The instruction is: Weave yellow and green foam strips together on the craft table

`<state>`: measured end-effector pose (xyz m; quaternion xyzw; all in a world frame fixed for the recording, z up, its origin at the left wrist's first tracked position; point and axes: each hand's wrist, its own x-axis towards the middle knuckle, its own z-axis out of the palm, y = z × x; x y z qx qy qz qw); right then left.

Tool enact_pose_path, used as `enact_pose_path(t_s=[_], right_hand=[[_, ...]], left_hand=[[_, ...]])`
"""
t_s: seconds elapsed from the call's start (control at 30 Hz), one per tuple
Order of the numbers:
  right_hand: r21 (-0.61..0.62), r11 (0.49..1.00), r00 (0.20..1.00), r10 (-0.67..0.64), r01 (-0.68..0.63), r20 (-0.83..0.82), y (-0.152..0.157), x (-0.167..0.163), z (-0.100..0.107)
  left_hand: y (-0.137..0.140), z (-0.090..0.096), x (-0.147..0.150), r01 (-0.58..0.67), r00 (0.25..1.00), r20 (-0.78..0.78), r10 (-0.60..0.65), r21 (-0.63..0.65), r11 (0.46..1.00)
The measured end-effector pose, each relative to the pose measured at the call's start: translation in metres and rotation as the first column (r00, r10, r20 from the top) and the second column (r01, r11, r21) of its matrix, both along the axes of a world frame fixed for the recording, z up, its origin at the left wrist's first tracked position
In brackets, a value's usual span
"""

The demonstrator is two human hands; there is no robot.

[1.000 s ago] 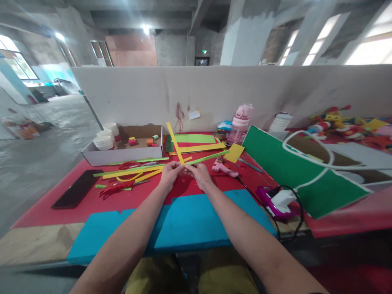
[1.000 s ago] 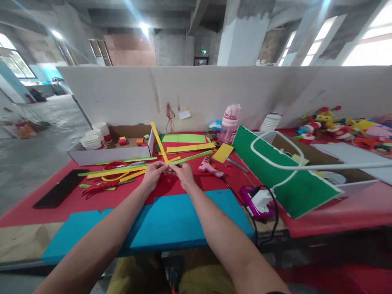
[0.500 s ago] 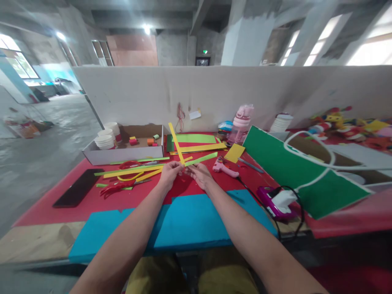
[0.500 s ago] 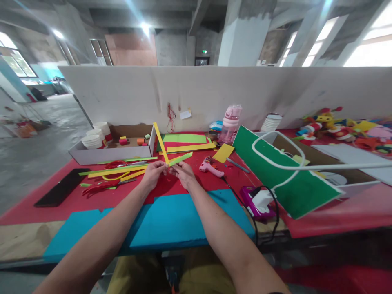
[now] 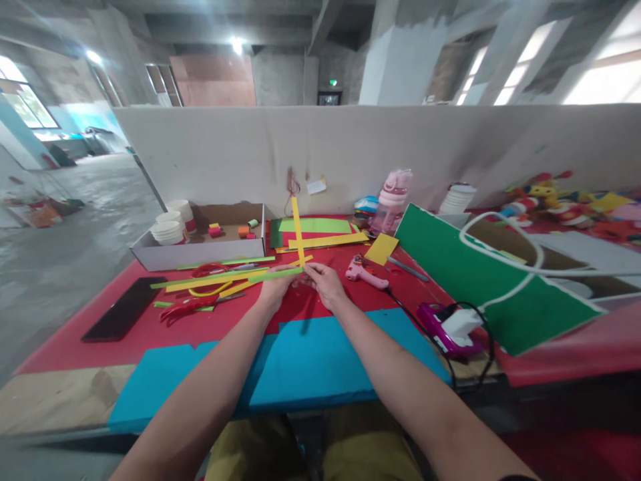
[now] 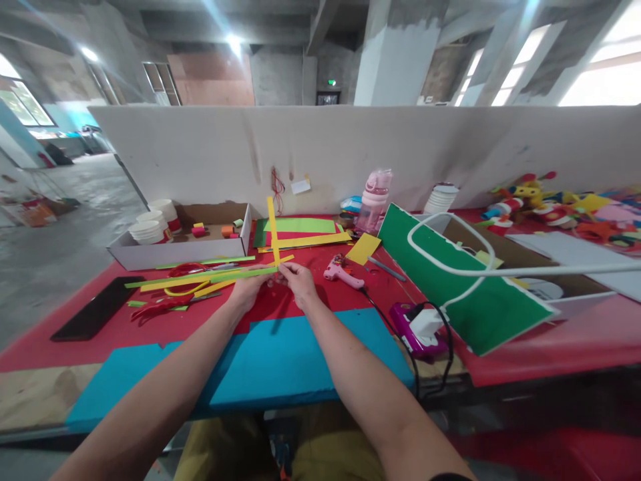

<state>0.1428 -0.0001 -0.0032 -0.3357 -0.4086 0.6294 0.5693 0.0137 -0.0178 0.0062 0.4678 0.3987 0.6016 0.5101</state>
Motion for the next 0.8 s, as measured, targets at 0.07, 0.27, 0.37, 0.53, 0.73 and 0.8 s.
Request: enact_pose_path(t_s=[0.07,0.27,0.37,0.53,0.73,0.8], right_hand=[[0.001,0.999,0.998,-0.054,0.054,-0.007,0.0014,-0.0015,-0.0006],[0.015,0.997,0.997,-0.074,0.074,0.002,0.0009,-0.0050,-0.0002],[0.000,1.000,1.000,-0.026,0.026,0.003,-0.0002,-0.0036,0.0018],[-0.009,1.000,1.000,0.005,-0.005,0.006,-0.0015,0.0005,0.0073],[0.108,0.994,0.988,-0.024,0.007,0.153,-0.0015,0.0018,0.0061],[0.111,0.994,0.986,-0.023,0.005,0.163,-0.0004,0.0029,0.0052]], left_hand=[[-0.0008,-0.0002,0.0008,0.035,0.999,-0.022,-0.035,0.001,0.999],[-0.0002,-0.0041,0.0008,0.041,0.997,-0.058,-0.041,0.008,0.999],[0.0025,-0.0061,-0.0003,-0.074,0.993,-0.090,0.075,0.010,0.997],[0.0043,-0.0064,-0.0008,-0.090,0.989,-0.116,0.089,-0.005,0.996],[0.0034,-0.0065,-0.0029,-0.057,0.990,-0.126,0.057,0.003,0.998],[0.0030,-0.0058,-0.0034,-0.038,0.991,-0.127,0.038,0.000,0.999]])
